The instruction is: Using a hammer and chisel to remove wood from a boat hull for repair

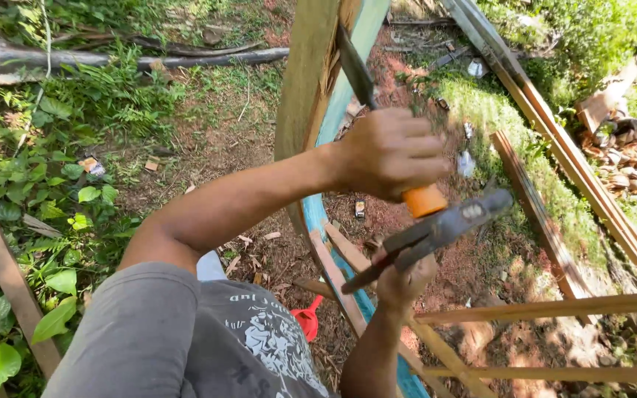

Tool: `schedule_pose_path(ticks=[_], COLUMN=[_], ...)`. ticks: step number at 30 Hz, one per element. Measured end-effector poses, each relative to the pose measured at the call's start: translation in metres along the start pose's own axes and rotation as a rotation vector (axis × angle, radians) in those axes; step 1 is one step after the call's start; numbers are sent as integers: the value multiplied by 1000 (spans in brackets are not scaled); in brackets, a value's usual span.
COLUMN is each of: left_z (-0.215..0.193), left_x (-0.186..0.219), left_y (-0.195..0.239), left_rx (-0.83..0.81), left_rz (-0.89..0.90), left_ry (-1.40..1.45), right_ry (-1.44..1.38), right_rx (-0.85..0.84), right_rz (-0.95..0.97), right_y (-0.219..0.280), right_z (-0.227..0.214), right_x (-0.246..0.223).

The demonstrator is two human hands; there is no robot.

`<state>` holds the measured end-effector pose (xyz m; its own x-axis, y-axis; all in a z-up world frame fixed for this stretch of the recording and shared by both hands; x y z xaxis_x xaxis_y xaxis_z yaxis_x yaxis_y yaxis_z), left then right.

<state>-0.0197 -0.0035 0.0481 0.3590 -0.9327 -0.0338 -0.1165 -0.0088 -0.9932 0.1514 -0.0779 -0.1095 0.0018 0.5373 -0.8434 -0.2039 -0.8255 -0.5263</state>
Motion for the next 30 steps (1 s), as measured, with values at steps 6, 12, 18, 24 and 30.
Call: schedule_pose_path(ticks=[6, 12, 18, 24, 30], left_z=[-48, -14, 11, 8, -4], left_x=[0, 50, 32, 29, 32], left_y=[-18, -12, 10, 14, 11], left_rx=[164, 47, -32, -44, 69], left_rz=[-128, -4, -25, -4, 26], left_ry=[268, 146, 46, 10, -52], right_ry=[-40, -453, -223, -188, -170], right_rx=[-63, 94, 14, 17, 6], right_rz=[-33, 394, 230, 209, 231], right_y=[28, 66, 56, 51, 50], right_z=[-13, -60, -45, -35, -33], right_x=[-34, 18, -8, -16, -17])
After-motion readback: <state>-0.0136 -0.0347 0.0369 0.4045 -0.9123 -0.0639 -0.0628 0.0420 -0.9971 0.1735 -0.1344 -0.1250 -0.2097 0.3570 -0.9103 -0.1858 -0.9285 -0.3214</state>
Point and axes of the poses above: each hand's wrist, its own y-axis away from the middle knuckle, its own z-axis out of the palm, x = y × z, the point moved 6 cm from there along -y, towards the middle knuckle, and after that the axes turned 7 degrees about -z, right-handed, at the moved point
